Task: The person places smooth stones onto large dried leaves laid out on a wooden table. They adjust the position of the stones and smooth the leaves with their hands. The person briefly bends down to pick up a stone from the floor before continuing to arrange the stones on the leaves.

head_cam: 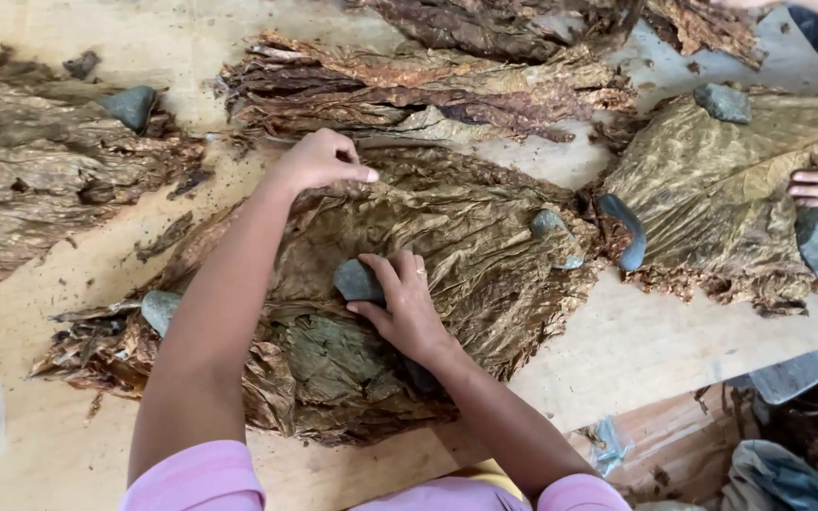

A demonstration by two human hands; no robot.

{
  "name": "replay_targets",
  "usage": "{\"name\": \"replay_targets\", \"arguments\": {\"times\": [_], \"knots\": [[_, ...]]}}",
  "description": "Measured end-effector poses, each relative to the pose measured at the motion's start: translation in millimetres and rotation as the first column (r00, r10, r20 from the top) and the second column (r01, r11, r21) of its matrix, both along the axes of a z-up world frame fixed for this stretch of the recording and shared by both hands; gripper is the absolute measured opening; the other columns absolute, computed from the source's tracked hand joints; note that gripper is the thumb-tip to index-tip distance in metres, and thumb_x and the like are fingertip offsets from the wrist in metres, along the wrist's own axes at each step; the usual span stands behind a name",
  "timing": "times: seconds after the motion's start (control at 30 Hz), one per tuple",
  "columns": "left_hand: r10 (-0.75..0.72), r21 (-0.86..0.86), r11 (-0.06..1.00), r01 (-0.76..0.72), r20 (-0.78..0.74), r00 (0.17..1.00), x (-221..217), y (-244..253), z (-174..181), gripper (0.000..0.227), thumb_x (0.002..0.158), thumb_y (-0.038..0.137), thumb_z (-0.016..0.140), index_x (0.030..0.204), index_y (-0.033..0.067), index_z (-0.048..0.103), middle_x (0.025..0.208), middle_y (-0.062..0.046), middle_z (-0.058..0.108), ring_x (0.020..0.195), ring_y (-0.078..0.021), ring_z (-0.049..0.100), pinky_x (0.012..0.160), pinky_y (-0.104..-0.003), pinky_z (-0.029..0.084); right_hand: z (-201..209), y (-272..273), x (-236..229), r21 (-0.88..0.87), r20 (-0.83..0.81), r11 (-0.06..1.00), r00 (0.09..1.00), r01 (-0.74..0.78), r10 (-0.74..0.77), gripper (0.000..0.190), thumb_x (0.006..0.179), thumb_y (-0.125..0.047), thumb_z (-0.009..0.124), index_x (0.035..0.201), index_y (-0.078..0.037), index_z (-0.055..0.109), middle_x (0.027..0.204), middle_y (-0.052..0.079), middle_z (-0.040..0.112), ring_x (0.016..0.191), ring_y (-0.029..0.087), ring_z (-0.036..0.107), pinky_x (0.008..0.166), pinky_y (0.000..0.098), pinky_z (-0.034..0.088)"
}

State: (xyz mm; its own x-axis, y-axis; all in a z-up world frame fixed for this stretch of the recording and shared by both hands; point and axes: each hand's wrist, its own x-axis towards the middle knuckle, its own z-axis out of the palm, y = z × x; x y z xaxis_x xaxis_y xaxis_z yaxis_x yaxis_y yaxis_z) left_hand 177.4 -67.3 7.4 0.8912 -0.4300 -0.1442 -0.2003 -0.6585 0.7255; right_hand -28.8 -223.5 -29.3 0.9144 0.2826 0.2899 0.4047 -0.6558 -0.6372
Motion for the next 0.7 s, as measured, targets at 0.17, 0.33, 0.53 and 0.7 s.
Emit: {"name": "replay_targets", "arguments": {"times": [0.17,0.33,0.53,0.7], "knots": [[-0.035,0.047,0.998,0.032,0.064,0.997,-2.9,-29.6,-4.0,0.021,0.07,0.036,0.07,0.08,0.0175,0.067,0.072,-0.003,0.069,0.083,-0.0257,0.067,0.074,-0.038,0.049,30.5,-20.2,5.6,0.173,-0.039,0.98,0.995,0.095,-0.089,0.066,0.079,-0.035,0.075,0.133,-0.012,0.046,0.111,0.013,0.04,0.113,0.04,0.043,0.1,0.0461,0.039],[-0.065,0.168,0.984,0.068,-0.021,0.998,-23.6,-33.5,25.6,0.049,0.071,0.056,0.07,0.092,0.0113,0.068,0.089,-0.008,0.071,0.093,-0.0313,0.066,0.083,-0.043,0.048,13.6,-70.0,40.9,0.033,0.058,0.967,0.966,0.251,-0.253,0.067,0.075,-0.032,0.081,0.13,-0.009,0.05,0.107,0.014,0.042,0.108,0.04,0.045,0.098,0.047,0.04],[-0.134,0.079,0.989,0.127,0.088,0.987,0.2,-26.4,-17.3,0.013,0.075,0.032,0.069,0.083,0.0229,0.073,0.087,-0.009,0.07,0.092,-0.0354,0.065,0.083,-0.045,0.048,-11.0,-94.1,43.6,-0.239,-0.026,0.902,0.926,0.36,-0.377,0.063,0.079,-0.039,0.075,0.13,-0.014,0.048,0.109,0.011,0.042,0.111,0.037,0.043,0.094,0.0508,0.039],[0.034,-0.136,0.991,-0.004,0.221,0.975,8.1,-24.7,-4.3,0.007,0.085,0.019,0.065,0.092,0.0186,0.068,0.085,0.001,0.069,0.085,-0.0212,0.067,0.078,-0.036,0.049,-2.2,-85.8,43.3,-0.457,-0.055,0.826,0.916,0.33,-0.397,0.073,0.088,-0.047,0.061,0.144,-0.011,0.032,0.112,0.013,0.041,0.113,0.037,0.039,0.094,0.0491,0.037]]}}
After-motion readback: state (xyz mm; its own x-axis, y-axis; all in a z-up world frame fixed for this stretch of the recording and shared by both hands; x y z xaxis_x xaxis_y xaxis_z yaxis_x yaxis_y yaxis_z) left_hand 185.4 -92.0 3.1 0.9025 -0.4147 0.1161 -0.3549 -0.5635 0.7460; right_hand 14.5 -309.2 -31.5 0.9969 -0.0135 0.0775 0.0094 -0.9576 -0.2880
